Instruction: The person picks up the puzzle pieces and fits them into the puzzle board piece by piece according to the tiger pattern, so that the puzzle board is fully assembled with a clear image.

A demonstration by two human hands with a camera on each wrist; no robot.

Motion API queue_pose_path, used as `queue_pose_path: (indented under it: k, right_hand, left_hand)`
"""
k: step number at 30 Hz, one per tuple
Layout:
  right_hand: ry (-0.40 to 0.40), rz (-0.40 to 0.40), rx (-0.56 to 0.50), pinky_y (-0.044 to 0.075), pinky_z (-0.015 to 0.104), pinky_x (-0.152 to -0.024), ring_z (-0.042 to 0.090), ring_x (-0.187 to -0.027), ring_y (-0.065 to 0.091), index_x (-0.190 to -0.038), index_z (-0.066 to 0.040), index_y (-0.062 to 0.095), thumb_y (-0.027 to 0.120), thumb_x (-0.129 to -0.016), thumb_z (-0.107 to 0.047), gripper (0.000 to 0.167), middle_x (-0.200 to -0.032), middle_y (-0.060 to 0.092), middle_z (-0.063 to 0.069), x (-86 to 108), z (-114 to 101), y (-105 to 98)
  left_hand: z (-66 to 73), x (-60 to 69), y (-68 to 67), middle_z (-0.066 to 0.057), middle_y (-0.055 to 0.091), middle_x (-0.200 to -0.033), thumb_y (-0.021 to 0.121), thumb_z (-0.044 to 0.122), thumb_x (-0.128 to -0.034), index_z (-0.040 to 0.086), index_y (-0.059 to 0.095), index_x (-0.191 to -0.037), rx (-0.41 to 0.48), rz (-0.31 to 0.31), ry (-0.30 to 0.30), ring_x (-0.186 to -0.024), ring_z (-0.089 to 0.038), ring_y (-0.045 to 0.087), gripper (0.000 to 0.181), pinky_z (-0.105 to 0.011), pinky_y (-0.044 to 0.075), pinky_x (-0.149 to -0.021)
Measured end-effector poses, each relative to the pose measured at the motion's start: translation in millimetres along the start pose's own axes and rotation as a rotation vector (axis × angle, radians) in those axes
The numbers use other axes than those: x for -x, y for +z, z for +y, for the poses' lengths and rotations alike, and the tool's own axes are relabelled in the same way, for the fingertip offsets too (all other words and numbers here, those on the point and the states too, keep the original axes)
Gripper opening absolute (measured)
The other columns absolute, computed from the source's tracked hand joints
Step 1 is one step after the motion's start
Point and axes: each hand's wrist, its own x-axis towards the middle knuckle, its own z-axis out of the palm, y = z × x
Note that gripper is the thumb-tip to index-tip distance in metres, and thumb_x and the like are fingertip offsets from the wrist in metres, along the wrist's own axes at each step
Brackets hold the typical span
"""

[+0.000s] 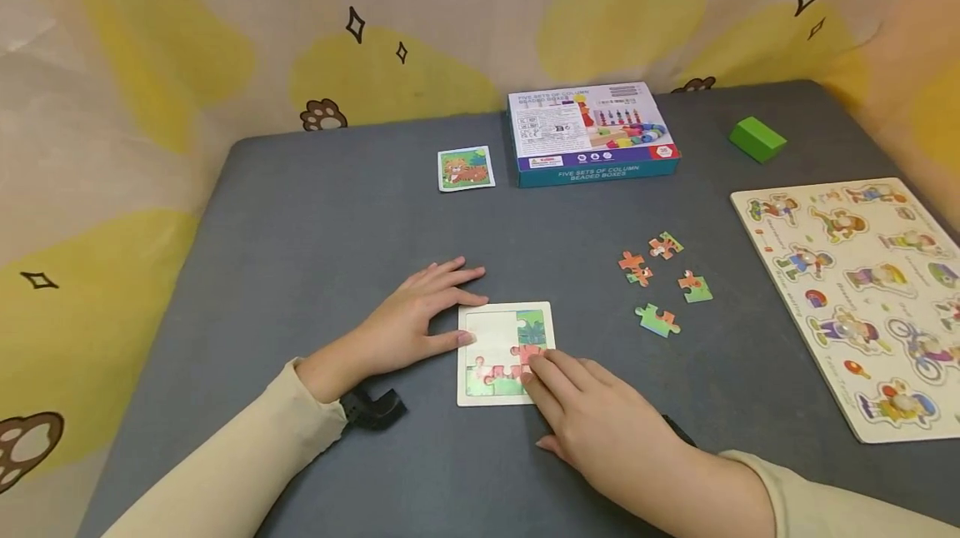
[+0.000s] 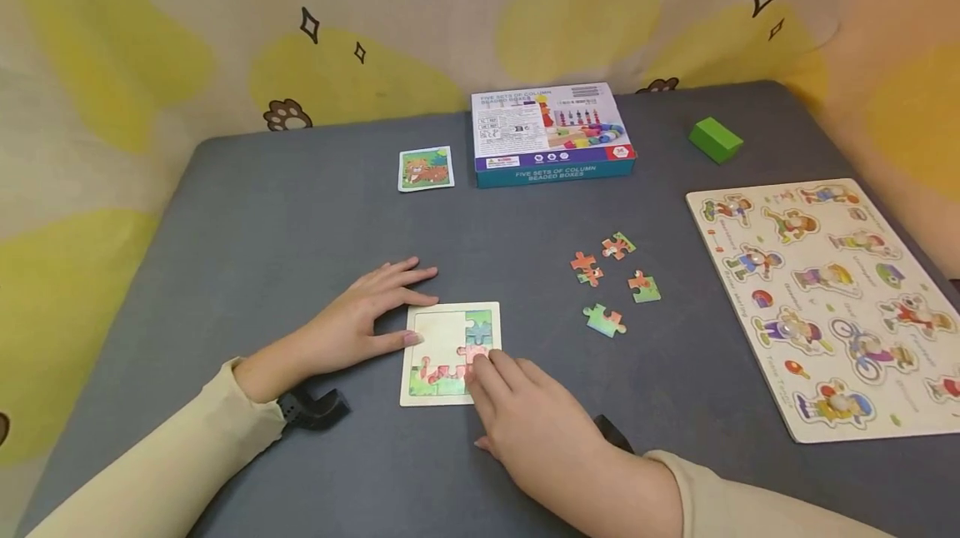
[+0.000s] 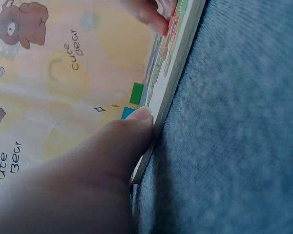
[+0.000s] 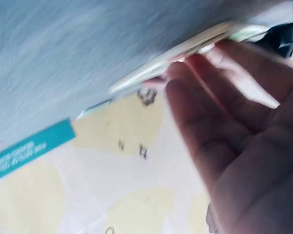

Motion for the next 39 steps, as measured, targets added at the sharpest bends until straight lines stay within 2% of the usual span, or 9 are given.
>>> queue_pose_path:
  k: [2,6,9,12,17,23,27,32,39]
  right_hand:
    - [0.017,-0.005,-0.022,0.050,0.037,-0.106,0.029,-0.133,0.055,-0.140,-0.004,0.065,0.083,-0.086,-0.054,0.075,-0.143,0.058,0.013,1.0,0.1,1.0]
    - [0.040,-0.073,-0.065,0.044,0.041,-0.114,0.031,-0.141,0.050,-0.147,-0.006,0.060,0.076,-0.090,-0.059,0.080,-0.153,0.054,0.012,3.2,-0.2,0.9]
    - [0.062,-0.133,-0.094,0.039,0.043,-0.119,0.032,-0.147,0.044,-0.154,-0.007,0.053,0.069,-0.094,-0.062,0.082,-0.160,0.047,0.011,7.3,-1.6,2.2]
    - [0.075,-0.156,-0.118,0.037,0.044,-0.120,0.032,-0.151,0.038,-0.158,-0.008,0.047,0.065,-0.096,-0.063,0.085,-0.166,0.039,0.010,10.8,-2.7,4.7]
    - [0.087,-0.130,-0.174,0.042,0.046,-0.116,0.032,-0.152,0.035,-0.159,-0.010,0.046,0.067,-0.096,-0.062,0.084,-0.169,0.032,0.009,16.9,-2.9,8.1]
    - [0.076,-0.086,-0.150,0.044,0.045,-0.114,0.031,-0.145,0.046,-0.151,-0.013,0.056,0.072,-0.094,-0.059,0.075,-0.161,0.046,0.008,17.4,-1.8,5.8]
    - [0.081,-0.096,-0.168,0.043,0.045,-0.116,0.031,-0.144,0.046,-0.151,-0.015,0.056,0.073,-0.093,-0.059,0.075,-0.160,0.047,0.007,18.3,-0.1,5.8]
    - [0.105,-0.087,-0.233,0.048,0.047,-0.109,0.032,-0.145,0.043,-0.152,-0.017,0.054,0.072,-0.094,-0.059,0.074,-0.163,0.042,0.006,20.5,-0.2,12.9]
    - [0.092,-0.104,-0.201,0.049,0.047,-0.104,0.031,-0.143,0.044,-0.158,-0.025,0.048,0.065,-0.096,-0.064,0.075,-0.164,0.042,0.000,15.3,1.0,11.9]
  left_hand:
    - [0.2,0.5,-0.8,0.003,0.040,-0.165,0.077,0.033,-0.0977,0.020,0.066,-0.142,-0.003,-0.002,-0.003,-0.159,-0.023,0.021,0.048,-0.053,0.011,-0.128]
    - [-0.3,0.5,-0.9,0.003,0.039,-0.166,0.077,0.033,-0.0976,0.021,0.066,-0.143,-0.007,-0.006,-0.004,-0.159,-0.023,0.020,0.048,-0.053,0.011,-0.128]
    - [-0.2,-0.8,-0.2,0.003,0.039,-0.166,0.078,0.032,-0.0973,0.021,0.066,-0.142,-0.006,-0.009,0.000,-0.159,-0.023,0.020,0.048,-0.053,0.011,-0.128]
    - [-0.4,-0.3,-0.2,0.003,0.039,-0.166,0.078,0.031,-0.0973,0.021,0.066,-0.142,-0.004,-0.007,-0.002,-0.159,-0.023,0.020,0.048,-0.053,0.011,-0.128]
    - [0.2,1.0,-0.1,0.003,0.039,-0.166,0.078,0.031,-0.0976,0.021,0.066,-0.143,-0.005,-0.008,-0.006,-0.159,-0.023,0.020,0.048,-0.053,0.010,-0.128]
    - [0.4,0.5,-0.5,0.002,0.039,-0.166,0.078,0.031,-0.0976,0.020,0.066,-0.143,-0.012,-0.002,0.006,-0.159,-0.024,0.020,0.048,-0.053,0.011,-0.128]
    - [-0.2,-1.2,0.7,0.002,0.039,-0.166,0.077,0.032,-0.0981,0.020,0.065,-0.143,-0.016,-0.006,0.014,-0.159,-0.024,0.020,0.048,-0.053,0.011,-0.128]
    - [-0.6,-2.3,1.6,0.002,0.039,-0.166,0.077,0.033,-0.0984,0.020,0.065,-0.143,-0.012,-0.011,0.020,-0.159,-0.024,0.020,0.048,-0.053,0.010,-0.128]
    - [-2.8,-0.2,1.2,0.002,0.039,-0.166,0.077,0.032,-0.0981,0.020,0.065,-0.143,-0.011,-0.006,0.019,-0.159,-0.024,0.020,0.048,-0.052,0.010,-0.128]
